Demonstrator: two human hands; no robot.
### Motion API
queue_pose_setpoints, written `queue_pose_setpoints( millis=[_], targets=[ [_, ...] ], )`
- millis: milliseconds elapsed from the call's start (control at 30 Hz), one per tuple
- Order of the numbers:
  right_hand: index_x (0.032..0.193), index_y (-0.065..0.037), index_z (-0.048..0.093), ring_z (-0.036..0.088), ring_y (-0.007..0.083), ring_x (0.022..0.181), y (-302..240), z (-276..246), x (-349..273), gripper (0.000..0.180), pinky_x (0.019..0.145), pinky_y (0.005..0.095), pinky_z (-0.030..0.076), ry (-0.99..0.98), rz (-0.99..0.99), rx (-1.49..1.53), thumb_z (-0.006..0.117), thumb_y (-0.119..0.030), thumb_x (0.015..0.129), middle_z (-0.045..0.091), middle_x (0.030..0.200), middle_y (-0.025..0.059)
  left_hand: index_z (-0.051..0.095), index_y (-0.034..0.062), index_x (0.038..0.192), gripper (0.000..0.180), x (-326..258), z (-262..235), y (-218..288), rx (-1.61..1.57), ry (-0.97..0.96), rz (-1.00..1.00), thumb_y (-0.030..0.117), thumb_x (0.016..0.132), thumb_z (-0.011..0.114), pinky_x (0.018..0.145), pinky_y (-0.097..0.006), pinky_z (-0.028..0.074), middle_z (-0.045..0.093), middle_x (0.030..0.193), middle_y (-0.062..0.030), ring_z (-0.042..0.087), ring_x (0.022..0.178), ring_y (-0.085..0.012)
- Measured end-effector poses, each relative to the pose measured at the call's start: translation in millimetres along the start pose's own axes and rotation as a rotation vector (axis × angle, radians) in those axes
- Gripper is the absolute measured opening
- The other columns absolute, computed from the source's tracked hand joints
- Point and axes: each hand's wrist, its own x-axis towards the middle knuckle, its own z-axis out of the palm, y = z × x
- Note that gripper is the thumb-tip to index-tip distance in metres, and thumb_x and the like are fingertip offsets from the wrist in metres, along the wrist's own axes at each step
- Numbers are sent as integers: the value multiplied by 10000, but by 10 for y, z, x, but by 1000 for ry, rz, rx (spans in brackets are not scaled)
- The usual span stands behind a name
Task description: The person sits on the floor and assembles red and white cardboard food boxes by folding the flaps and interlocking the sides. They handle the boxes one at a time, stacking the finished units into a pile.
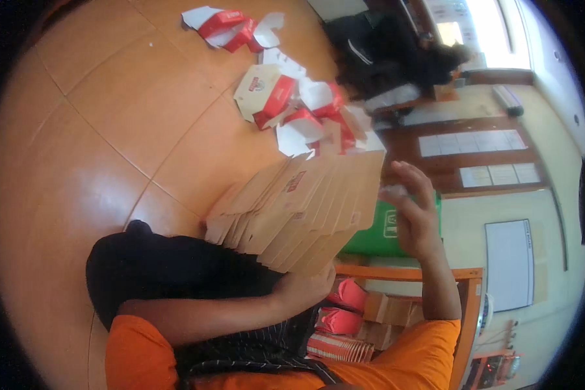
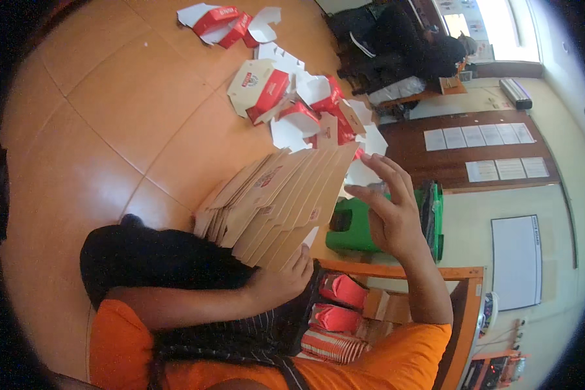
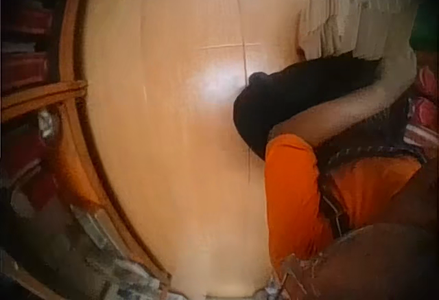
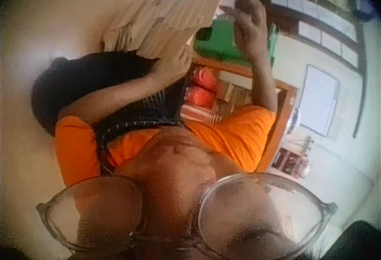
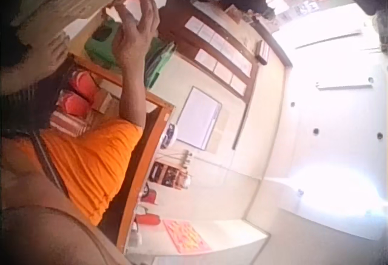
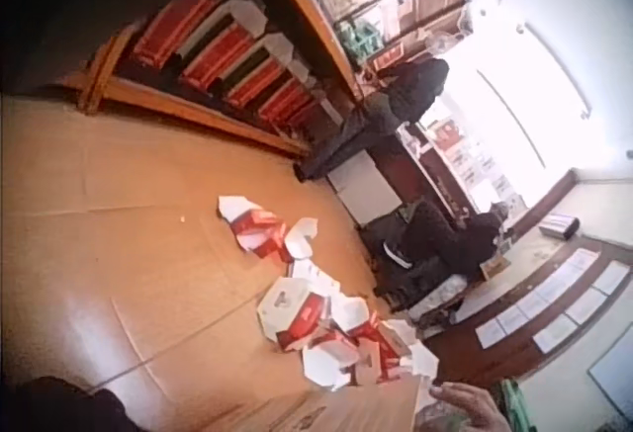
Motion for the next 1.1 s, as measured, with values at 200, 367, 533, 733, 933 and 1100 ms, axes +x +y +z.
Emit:
queue_pose_setpoints(
  millis=[200,367,533,733,933,1100],
  targets=[
    [992,-82,650,548,348,1164,66,-55,40,339,1035,482,374,-58,-137,61,503,64,723,618,1218,124,644,34,1069,335,30,88,117,-200,-75,-148,236,819,550,889,-457,473,642,1045,-135,595,1022,-291],
    [1064,-86,648,589,250,934,-23,-151,181,427,958,439,386,-189,49,70,505,80,697,663,912,33,641,59,1034,251,100,-65,-11,-250,109,-208,205,852,547,742,-426,502,628,899,-91,613,859,-276],
    [1000,-114,691,574,189,831,-42,-99,333,396,905,403,394,-347,-49,21,562,46,661,631,763,-26,636,63,992,176,119,-97,-22,-571,162,-321,163,868,563,671,-406,496,603,823,-98,605,765,-278],
    [843,-118,700,592,190,871,-39,-38,356,253,861,390,413,-314,-92,78,624,2,634,641,882,12,634,65,982,156,122,-56,-35,-573,251,-291,150,868,568,676,-407,493,603,824,-101,609,768,-278],
    [961,-112,665,611,215,956,-20,-25,396,319,854,373,416,-450,-140,58,659,-44,650,666,1028,33,639,64,1024,196,75,-88,-14,-510,156,-270,154,864,571,698,-406,499,614,850,-97,618,800,-275],
    [1047,-140,672,609,209,954,-107,-38,537,349,879,374,412,-546,-76,72,672,-106,699,664,999,4,636,67,1036,216,73,-34,5,-482,154,-253,162,860,554,692,-399,502,617,850,-95,620,786,-275]
  ],
)
